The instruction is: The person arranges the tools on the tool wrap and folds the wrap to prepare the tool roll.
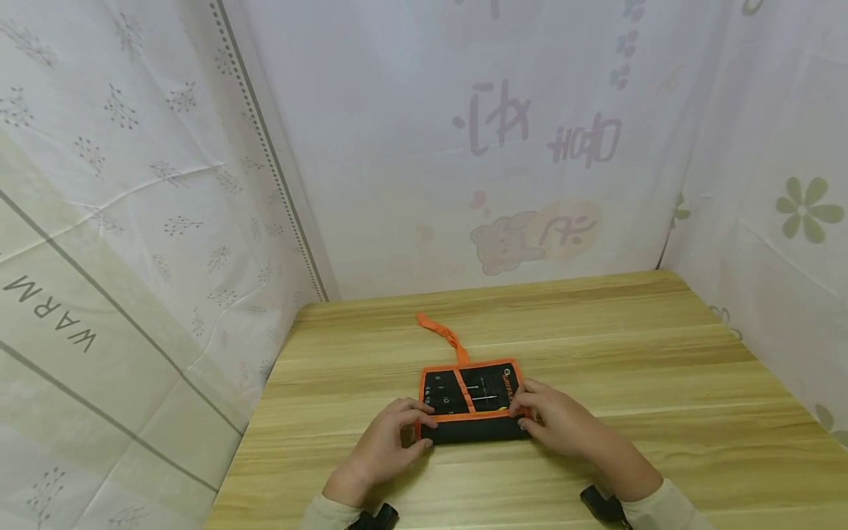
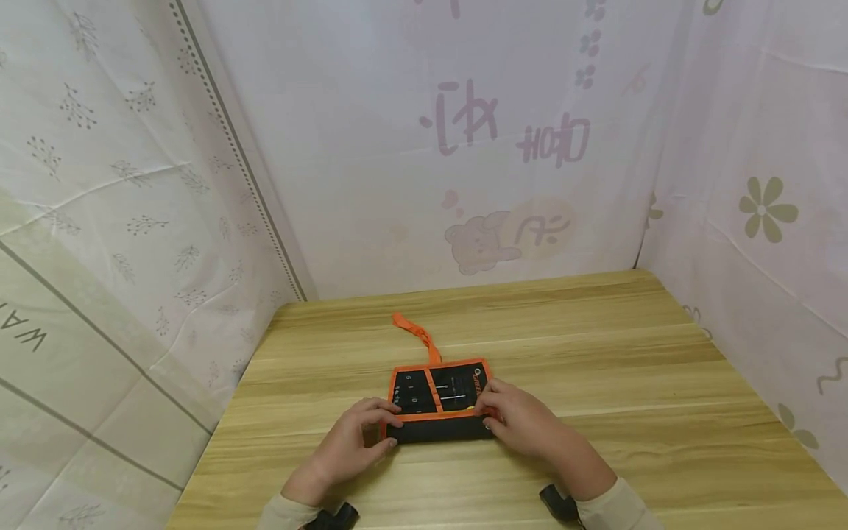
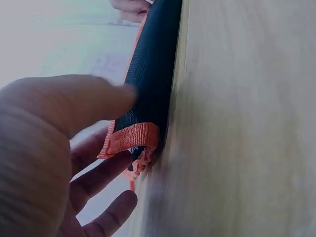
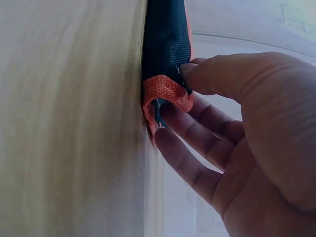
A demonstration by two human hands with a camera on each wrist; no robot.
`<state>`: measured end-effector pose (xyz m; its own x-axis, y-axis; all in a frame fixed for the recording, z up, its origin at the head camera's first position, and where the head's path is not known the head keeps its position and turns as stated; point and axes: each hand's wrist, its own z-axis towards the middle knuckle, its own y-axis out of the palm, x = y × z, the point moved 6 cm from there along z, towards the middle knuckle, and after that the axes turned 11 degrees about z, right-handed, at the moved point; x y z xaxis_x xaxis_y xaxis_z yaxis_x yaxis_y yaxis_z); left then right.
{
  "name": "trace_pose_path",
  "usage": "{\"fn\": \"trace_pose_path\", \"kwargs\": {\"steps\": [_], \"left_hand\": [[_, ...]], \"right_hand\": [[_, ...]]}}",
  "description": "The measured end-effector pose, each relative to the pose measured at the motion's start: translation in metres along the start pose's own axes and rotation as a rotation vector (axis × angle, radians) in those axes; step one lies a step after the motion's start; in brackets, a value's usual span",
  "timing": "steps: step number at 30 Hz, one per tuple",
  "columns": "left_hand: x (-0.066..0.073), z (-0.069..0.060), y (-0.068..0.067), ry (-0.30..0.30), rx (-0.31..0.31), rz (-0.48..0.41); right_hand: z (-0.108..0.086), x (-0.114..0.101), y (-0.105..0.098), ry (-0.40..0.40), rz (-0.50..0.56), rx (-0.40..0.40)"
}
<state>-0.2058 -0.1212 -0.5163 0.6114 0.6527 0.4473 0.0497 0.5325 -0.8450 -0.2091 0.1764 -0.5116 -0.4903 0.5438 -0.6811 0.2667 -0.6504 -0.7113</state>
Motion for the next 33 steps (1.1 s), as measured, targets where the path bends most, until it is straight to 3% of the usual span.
{"fn": "trace_pose_path", "kwargs": {"steps": [6, 19, 33], "left_hand": [[-0.0021, 0.0004, 0.0024, 0.001, -0.031, 0.041], [0.0012, 0.0007, 0.0012, 0.011, -0.031, 0.145], [0.002, -0.0001, -0.0012, -0.016, -0.003, 0.054]], "right_hand": [[0.0, 0.0017, 0.0012, -0.003, -0.023, 0.0], [0.0006, -0.0039, 0.0004, 0.008, -0.09, -0.033], [-0.0017, -0.0005, 0.001, 0.034, -0.111, -0.034]]}}
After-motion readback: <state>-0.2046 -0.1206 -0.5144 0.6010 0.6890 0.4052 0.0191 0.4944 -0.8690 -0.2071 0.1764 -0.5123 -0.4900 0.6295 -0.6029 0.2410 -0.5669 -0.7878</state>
